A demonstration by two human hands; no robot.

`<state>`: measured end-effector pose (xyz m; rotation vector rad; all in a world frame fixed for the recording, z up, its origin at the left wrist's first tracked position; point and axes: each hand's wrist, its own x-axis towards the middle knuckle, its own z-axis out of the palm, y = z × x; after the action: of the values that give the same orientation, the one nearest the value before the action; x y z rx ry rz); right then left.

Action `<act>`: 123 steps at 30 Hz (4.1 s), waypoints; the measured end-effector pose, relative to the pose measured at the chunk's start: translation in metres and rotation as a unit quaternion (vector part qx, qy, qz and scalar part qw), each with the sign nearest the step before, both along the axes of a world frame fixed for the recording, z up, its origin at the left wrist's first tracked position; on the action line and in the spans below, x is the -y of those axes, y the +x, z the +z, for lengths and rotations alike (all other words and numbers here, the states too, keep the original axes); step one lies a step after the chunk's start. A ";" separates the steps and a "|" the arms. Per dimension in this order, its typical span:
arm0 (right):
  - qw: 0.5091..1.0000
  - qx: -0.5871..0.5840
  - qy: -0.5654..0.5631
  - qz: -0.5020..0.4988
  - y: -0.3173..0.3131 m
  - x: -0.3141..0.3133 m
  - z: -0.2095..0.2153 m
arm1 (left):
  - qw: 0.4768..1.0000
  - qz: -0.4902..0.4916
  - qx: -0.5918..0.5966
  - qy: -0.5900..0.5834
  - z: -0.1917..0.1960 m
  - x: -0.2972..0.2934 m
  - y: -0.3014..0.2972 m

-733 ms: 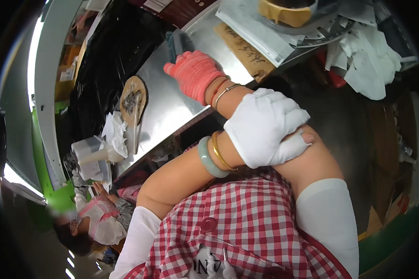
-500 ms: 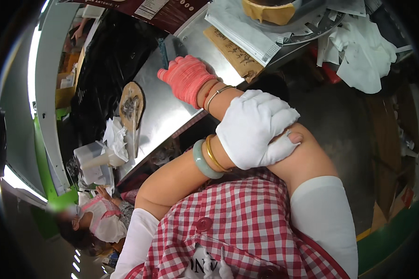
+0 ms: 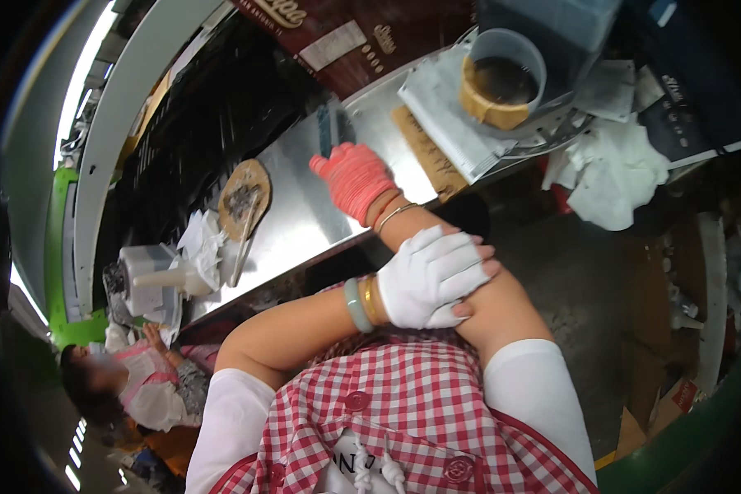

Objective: The person scrubs the soles of black slip-on shoes with a small blue brush. They repeatedly pick up shoes from a green conveyor belt, scrub the textured bottom, and place them back on the belt. The person wears pink gloves and a red checkered apron.

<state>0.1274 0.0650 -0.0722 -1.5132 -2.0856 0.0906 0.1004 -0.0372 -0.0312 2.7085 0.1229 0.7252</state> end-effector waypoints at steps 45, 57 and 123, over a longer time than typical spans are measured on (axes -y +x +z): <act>0.996 0.073 -0.020 0.049 -0.002 -0.003 -0.008 | 0.936 0.218 0.259 0.098 0.133 -0.094 -0.131; 0.999 -0.021 -0.006 0.023 -0.003 0.043 0.030 | 0.567 0.818 0.091 0.016 0.286 -0.306 -0.422; 0.842 -0.490 -0.084 -0.211 0.203 0.079 0.152 | 0.360 0.029 0.325 -0.874 0.023 -0.042 -0.101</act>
<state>0.3305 -0.0136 0.0798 -1.5112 -0.9285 0.7287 -0.0010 0.0044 -0.0084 0.2336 0.4374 0.7618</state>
